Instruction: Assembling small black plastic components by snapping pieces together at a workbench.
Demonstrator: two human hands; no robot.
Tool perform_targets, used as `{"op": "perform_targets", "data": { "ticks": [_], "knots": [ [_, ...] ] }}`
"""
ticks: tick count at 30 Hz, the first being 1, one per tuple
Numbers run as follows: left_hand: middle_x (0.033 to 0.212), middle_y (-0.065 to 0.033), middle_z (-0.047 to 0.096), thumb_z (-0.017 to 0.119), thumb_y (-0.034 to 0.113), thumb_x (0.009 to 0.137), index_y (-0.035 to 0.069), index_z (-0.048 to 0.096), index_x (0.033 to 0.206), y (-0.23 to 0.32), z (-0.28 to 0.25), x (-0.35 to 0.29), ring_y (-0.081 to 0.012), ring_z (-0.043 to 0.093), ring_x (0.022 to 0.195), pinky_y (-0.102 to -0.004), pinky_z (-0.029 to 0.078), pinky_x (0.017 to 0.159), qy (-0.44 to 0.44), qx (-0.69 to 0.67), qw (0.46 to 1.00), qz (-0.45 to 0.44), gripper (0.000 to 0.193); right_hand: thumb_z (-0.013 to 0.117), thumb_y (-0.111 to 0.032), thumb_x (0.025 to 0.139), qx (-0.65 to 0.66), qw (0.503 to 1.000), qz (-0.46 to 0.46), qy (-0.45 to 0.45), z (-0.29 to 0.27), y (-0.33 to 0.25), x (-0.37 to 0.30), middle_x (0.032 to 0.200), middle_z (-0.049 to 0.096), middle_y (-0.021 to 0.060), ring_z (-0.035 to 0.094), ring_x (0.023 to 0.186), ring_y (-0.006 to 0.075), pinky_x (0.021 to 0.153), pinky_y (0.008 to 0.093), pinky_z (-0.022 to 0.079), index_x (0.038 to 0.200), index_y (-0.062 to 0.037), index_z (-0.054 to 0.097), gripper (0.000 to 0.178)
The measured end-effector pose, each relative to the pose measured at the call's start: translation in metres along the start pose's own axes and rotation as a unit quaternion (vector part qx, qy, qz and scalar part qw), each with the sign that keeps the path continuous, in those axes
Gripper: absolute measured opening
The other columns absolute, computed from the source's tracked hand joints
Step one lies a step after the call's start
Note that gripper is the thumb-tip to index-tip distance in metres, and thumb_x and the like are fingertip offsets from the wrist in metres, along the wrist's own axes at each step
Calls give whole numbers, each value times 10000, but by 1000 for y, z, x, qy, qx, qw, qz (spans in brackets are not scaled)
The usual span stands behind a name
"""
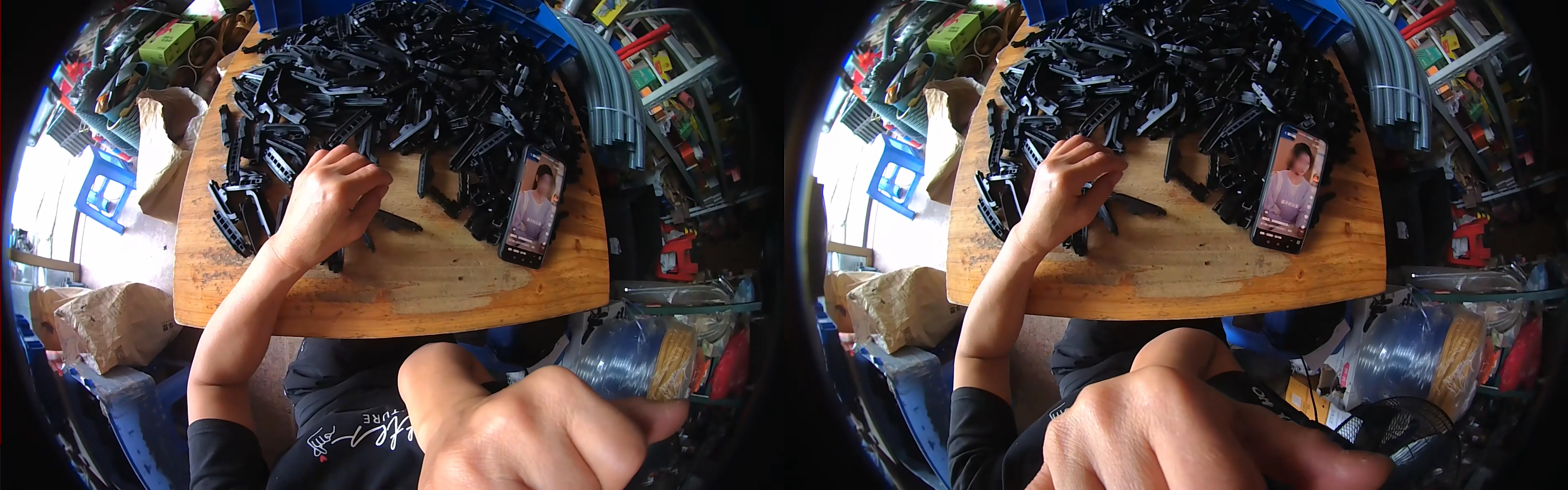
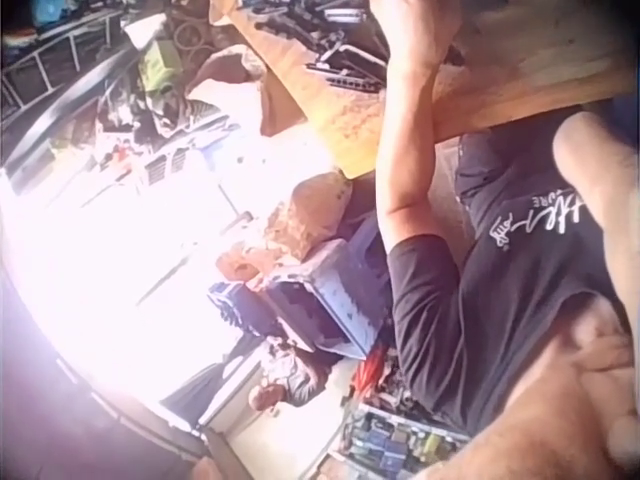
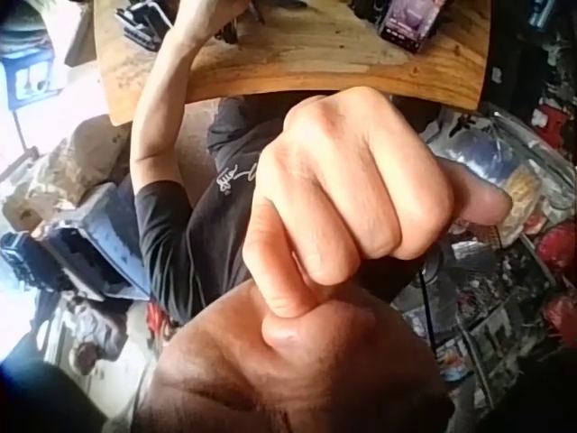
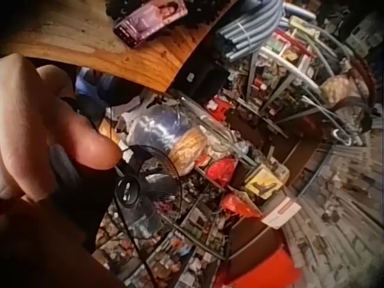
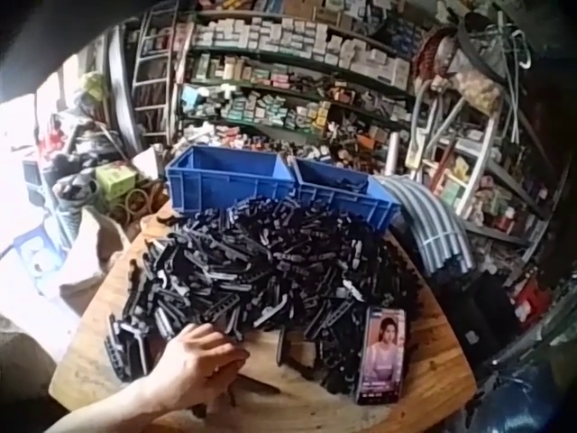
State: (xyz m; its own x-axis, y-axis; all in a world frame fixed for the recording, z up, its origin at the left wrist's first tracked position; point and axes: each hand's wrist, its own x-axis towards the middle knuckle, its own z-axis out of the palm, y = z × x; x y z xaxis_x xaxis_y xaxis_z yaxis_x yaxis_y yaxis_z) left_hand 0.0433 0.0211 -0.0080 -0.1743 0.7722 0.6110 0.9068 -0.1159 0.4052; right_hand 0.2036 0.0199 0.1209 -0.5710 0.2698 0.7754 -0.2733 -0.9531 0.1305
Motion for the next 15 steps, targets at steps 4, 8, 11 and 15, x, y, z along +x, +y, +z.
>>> {"op": "perform_targets", "data": {
  "ticks": [4,8,11,15],
  "knots": [
    [724,-26,570,640,93,782,73,622,807,-2,1,-3,-222,543,750,-339,411,695,2,1,1000,-4,37,489,-297,979,16,1000,-4,-24,-13,2,4,432,285,19,292,383,146,574,342,416,471,-40,432,572],
    [719,-28,569,642,88,779,73,625,810,-1,0,-3,-223,543,747,-341,411,691,3,0,1000,-2,39,478,-273,986,-20,996,2,-90,-18,-2,7,433,300,25,292,382,144,545,334,418,470,-44,432,566],
    [807,-55,623,657,5,739,56,649,848,0,-2,0,-241,575,773,-342,458,719,-19,0,1000,-8,121,467,-245,990,-105,991,13,-80,-3,-11,3,441,326,30,308,387,147,546,335,438,467,-56,427,557],
    [720,-30,574,642,80,776,73,625,801,1,3,0,-225,544,744,-341,415,683,4,-6,1000,9,32,445,-220,998,-190,974,-7,-121,-4,-16,-2,446,352,26,351,404,154,625,324,477,462,-79,417,554]
  ]
}}
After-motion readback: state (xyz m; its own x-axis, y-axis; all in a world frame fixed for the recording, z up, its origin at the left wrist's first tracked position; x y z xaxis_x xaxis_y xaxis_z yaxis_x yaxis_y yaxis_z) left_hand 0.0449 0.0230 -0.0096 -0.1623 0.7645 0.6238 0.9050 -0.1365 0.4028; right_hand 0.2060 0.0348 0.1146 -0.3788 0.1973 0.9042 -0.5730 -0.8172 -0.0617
